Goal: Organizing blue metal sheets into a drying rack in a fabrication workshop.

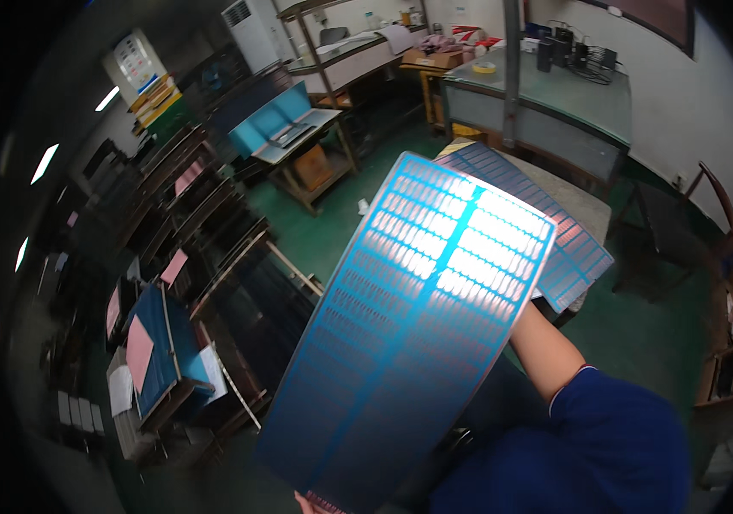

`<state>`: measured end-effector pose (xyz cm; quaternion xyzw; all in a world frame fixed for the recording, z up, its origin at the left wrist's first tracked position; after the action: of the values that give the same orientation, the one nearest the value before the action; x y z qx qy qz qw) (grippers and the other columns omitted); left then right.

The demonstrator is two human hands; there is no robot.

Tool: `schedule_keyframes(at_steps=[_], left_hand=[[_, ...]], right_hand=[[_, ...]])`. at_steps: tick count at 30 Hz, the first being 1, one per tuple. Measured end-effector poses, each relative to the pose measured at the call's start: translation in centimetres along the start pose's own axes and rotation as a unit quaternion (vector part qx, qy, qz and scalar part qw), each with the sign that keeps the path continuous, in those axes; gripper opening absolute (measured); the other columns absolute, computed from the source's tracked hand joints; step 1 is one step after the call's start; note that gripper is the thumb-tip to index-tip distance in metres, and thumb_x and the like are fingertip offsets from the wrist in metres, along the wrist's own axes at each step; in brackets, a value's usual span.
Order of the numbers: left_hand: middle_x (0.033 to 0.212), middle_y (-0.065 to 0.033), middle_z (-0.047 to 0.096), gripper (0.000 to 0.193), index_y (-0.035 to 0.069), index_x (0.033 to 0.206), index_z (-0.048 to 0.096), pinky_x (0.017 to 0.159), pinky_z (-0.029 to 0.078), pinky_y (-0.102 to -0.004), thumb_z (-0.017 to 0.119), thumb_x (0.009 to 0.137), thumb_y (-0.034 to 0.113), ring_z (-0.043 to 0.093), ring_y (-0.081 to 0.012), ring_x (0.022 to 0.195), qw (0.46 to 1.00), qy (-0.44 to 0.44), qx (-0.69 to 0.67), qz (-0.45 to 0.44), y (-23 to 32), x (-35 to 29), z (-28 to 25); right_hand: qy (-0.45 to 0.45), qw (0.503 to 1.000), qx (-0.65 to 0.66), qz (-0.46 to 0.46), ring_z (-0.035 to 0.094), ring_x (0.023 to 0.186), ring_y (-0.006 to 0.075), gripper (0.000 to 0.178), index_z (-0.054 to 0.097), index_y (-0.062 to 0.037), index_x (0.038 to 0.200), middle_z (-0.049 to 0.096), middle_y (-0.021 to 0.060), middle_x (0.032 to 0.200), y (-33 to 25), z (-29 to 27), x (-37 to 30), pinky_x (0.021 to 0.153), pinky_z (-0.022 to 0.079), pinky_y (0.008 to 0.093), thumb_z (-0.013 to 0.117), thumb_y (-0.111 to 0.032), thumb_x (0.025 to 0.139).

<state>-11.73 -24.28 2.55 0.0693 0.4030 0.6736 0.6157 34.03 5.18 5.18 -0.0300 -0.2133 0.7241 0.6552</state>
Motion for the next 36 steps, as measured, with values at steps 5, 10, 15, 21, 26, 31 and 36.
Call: schedule_keyframes(at_steps=[5, 10, 15, 21, 26, 31, 36], left_hand=[[0.114, -0.017, 0.056, 0.034, 0.005, 0.113, 0.052, 0.092, 0.044, -0.0501, 0.038, 0.097, 0.031, 0.054, -0.0339, 0.106, 0.989, -0.016, -0.141, -0.045, -2.7, 0.7, 5.8], [0.116, -0.0171, 0.055, 0.041, 0.009, 0.11, 0.053, 0.093, 0.043, -0.0494, 0.038, 0.095, 0.043, 0.053, -0.0332, 0.109, 0.973, -0.069, -0.214, -0.048, -4.5, 2.3, 11.9], [0.095, -0.0028, 0.063, 0.02, 0.013, 0.096, 0.058, 0.09, 0.044, -0.0392, 0.045, 0.095, 0.029, 0.058, -0.0208, 0.095, 0.937, -0.171, -0.304, -0.03, -9.4, 4.5, 12.0], [0.098, -0.015, 0.063, 0.035, 0.002, 0.092, 0.056, 0.076, 0.053, -0.0341, 0.041, 0.096, 0.034, 0.064, -0.0245, 0.088, 0.974, -0.22, 0.036, -0.035, -6.2, 4.0, 12.2], [0.081, -0.0085, 0.066, 0.034, 0.001, 0.081, 0.06, 0.061, 0.048, -0.0228, 0.042, 0.097, 0.025, 0.06, -0.0113, 0.068, 0.907, 0.086, 0.349, 0.22, -0.2, 7.1, 7.9], [0.102, -0.0144, 0.059, 0.022, 0.002, 0.102, 0.06, 0.085, 0.043, -0.0363, 0.058, 0.084, 0.014, 0.055, -0.0299, 0.095, 0.719, 0.155, 0.534, 0.416, 0.1, 13.5, 5.4], [0.128, -0.0182, 0.044, 0.054, 0.008, 0.131, 0.042, 0.101, 0.034, -0.04, 0.061, 0.081, 0.014, 0.042, -0.035, 0.119, 0.681, 0.148, 0.626, 0.349, -2.0, 15.2, 5.2]], right_hand=[[-0.173, 0.964, 0.165, 0.115, 0.04, 0.124, 0.0213, 0.048, 0.037, -0.0093, 0.133, 0.042, 0.0095, 0.135, 6.2, 1.0, -5.0, 0.102, 0.036, 0.0403, 0.034, -0.039, 0.096], [-0.069, 0.985, -0.152, 0.043, 0.042, 0.121, 0.0252, 0.054, 0.037, -0.0001, 0.132, 0.044, 0.0132, 0.133, 8.7, 12.3, -7.2, 0.1, 0.035, 0.0392, 0.036, -0.041, 0.096], [-0.095, 0.809, -0.575, -0.076, 0.048, 0.105, 0.0166, 0.039, 0.044, 0.0055, 0.121, 0.053, 0.0107, 0.114, 10.8, 17.9, -8.6, 0.09, 0.037, 0.0308, 0.049, -0.019, 0.09], [-0.075, 0.834, -0.539, -0.09, 0.048, 0.078, 0.0051, 0.028, 0.049, 0.0036, 0.115, 0.056, 0.0011, 0.092, 11.0, 22.4, -2.9, 0.068, 0.04, 0.0199, 0.05, -0.008, 0.089], [-0.125, 0.788, -0.601, -0.048, 0.04, 0.062, 0.0003, 0.033, 0.049, 0.003, 0.12, 0.055, -0.0041, 0.079, 14.9, 23.0, -0.7, 0.052, 0.033, 0.0162, 0.05, -0.004, 0.088], [-0.152, 0.713, -0.678, -0.094, 0.049, 0.049, 0.0205, 0.044, 0.045, 0.0041, 0.125, 0.056, 0.0172, 0.067, 21.5, 19.6, 0.6, 0.053, 0.043, 0.03, 0.053, -0.003, 0.082], [-0.152, 0.653, -0.74, -0.052, 0.053, 0.053, 0.0332, 0.041, 0.048, 0.0034, 0.119, 0.053, 0.0211, 0.061, 24.0, 20.1, 2.2, 0.055, 0.044, 0.0386, 0.053, -0.003, 0.079]])
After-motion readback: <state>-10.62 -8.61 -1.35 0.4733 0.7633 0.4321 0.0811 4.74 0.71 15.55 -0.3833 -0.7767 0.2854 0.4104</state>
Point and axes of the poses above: each hand's wrist, its own x-axis towards the middle knuckle, its own z-axis out of the palm, y = z × x, the point moved 1 cm from there along x, towards the middle knuckle
